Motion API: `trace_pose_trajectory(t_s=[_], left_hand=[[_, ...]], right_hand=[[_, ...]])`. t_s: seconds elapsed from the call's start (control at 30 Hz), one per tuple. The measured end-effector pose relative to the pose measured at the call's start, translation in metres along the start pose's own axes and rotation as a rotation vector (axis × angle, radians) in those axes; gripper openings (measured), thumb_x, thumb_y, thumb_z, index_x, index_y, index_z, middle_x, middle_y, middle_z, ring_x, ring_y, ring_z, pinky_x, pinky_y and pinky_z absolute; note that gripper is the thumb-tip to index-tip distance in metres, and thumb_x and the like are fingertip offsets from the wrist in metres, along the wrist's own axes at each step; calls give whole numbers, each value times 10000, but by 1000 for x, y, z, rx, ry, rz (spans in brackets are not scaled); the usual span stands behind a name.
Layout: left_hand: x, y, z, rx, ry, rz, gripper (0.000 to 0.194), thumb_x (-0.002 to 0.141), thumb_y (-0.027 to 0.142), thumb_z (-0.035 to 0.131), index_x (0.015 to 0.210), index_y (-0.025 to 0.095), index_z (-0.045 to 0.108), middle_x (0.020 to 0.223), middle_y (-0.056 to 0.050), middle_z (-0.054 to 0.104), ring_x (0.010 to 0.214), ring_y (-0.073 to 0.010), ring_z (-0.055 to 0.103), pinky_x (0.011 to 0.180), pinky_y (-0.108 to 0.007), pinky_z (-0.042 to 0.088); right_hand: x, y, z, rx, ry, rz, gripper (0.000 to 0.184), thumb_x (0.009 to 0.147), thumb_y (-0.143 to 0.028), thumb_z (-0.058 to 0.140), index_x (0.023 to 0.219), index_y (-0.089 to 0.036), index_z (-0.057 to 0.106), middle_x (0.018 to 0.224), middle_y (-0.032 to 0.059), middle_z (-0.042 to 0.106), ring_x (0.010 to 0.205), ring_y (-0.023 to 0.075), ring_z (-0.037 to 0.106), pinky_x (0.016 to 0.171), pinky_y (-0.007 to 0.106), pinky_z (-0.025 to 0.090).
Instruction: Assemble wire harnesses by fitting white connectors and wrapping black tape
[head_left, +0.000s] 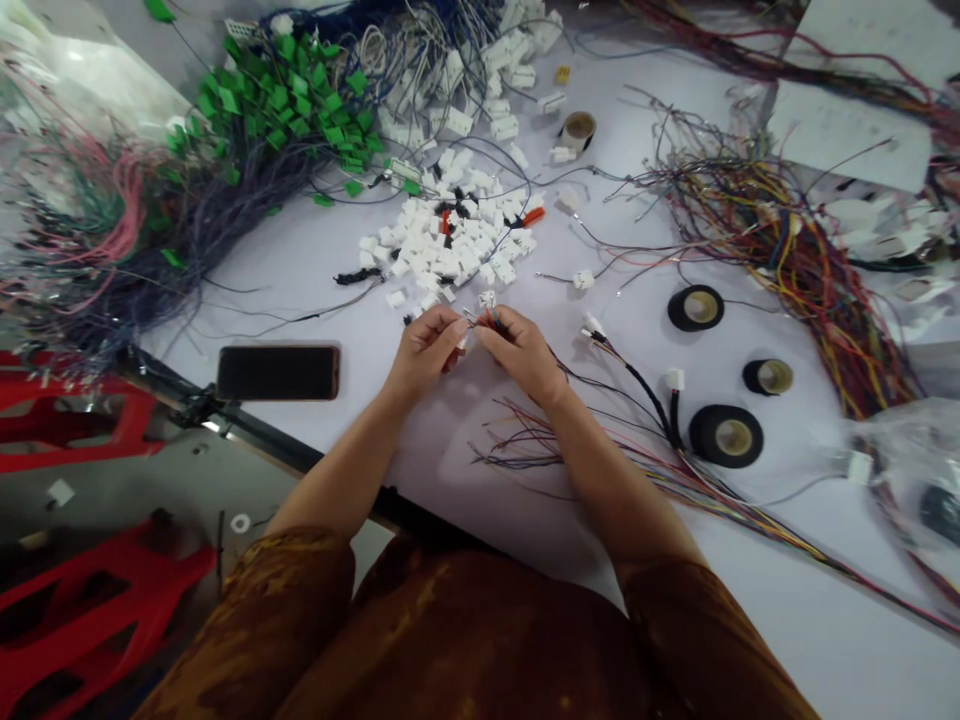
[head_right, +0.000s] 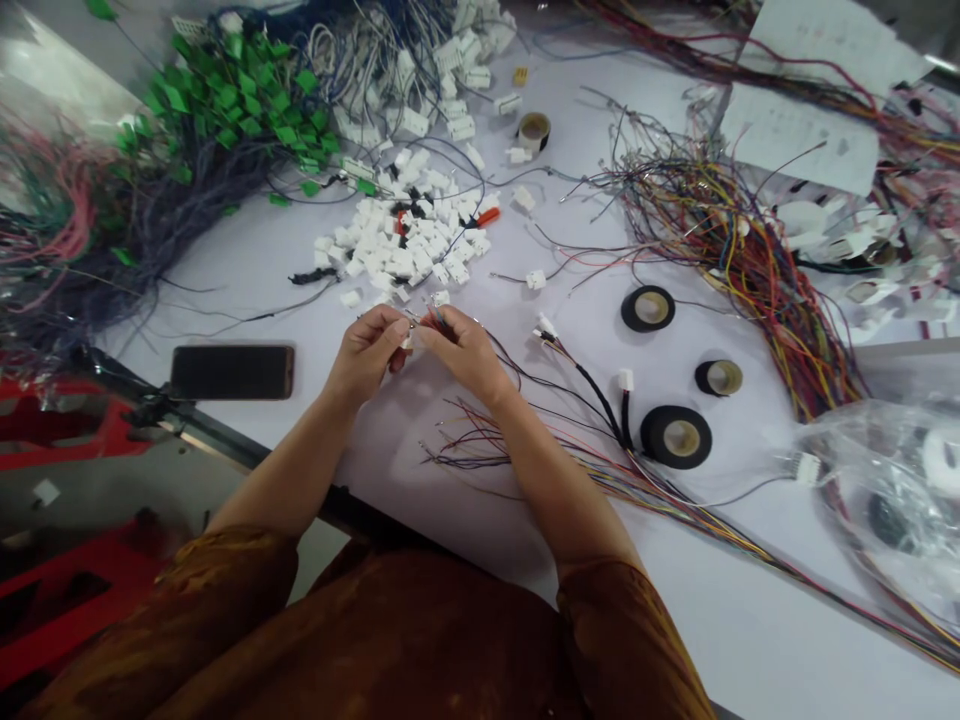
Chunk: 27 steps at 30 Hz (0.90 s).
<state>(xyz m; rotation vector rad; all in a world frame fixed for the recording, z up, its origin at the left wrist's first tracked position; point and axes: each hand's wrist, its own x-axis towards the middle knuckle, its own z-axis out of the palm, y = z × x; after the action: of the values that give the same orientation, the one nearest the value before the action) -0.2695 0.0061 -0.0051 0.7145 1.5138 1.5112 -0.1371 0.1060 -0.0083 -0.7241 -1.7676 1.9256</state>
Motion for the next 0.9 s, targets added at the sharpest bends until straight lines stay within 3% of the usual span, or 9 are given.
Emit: trace_pose_trajectory(t_s=[0.2, 0.43, 0.73, 0.9], left_hand=[[2, 2, 3, -169, -5, -99, 413, 751, 557, 788, 745, 188, 602, 563, 49, 539, 437, -48, 462, 417, -170, 376], [6, 1, 5, -246, 106, -111, 400, 771, 547, 780, 732, 189, 605, 543, 56, 504, 407, -37, 414, 381, -165, 327], [3, -1, 1, -178, 57, 3, 404, 772, 566, 774, 755, 189, 629, 511, 57, 533, 412, -47, 469, 413, -156, 391], [1, 0, 1, -207, 1, 25, 363, 790, 545, 767, 851, 198, 685, 615, 30, 602, 507, -61, 550, 502, -175, 478]], right_hand=[[0, 0, 5, 117, 148, 56, 225, 809, -390, 634, 764, -197, 527, 694, -41, 398, 655, 95, 351, 588, 242, 304], [-3, 0, 3, 111, 35, 80, 215, 794, -351, 653, 713, -179, 553, 635, -62, 378, 599, 75, 294, 576, 250, 257], [0, -2, 3, 133, 57, 137, 211, 774, -368, 677, 779, -178, 586, 648, -63, 398, 605, 77, 321, 562, 243, 261], [0, 2, 5, 217, 85, 147, 236, 755, -390, 695, 819, -176, 617, 652, -60, 431, 596, 74, 338, 557, 240, 274]])
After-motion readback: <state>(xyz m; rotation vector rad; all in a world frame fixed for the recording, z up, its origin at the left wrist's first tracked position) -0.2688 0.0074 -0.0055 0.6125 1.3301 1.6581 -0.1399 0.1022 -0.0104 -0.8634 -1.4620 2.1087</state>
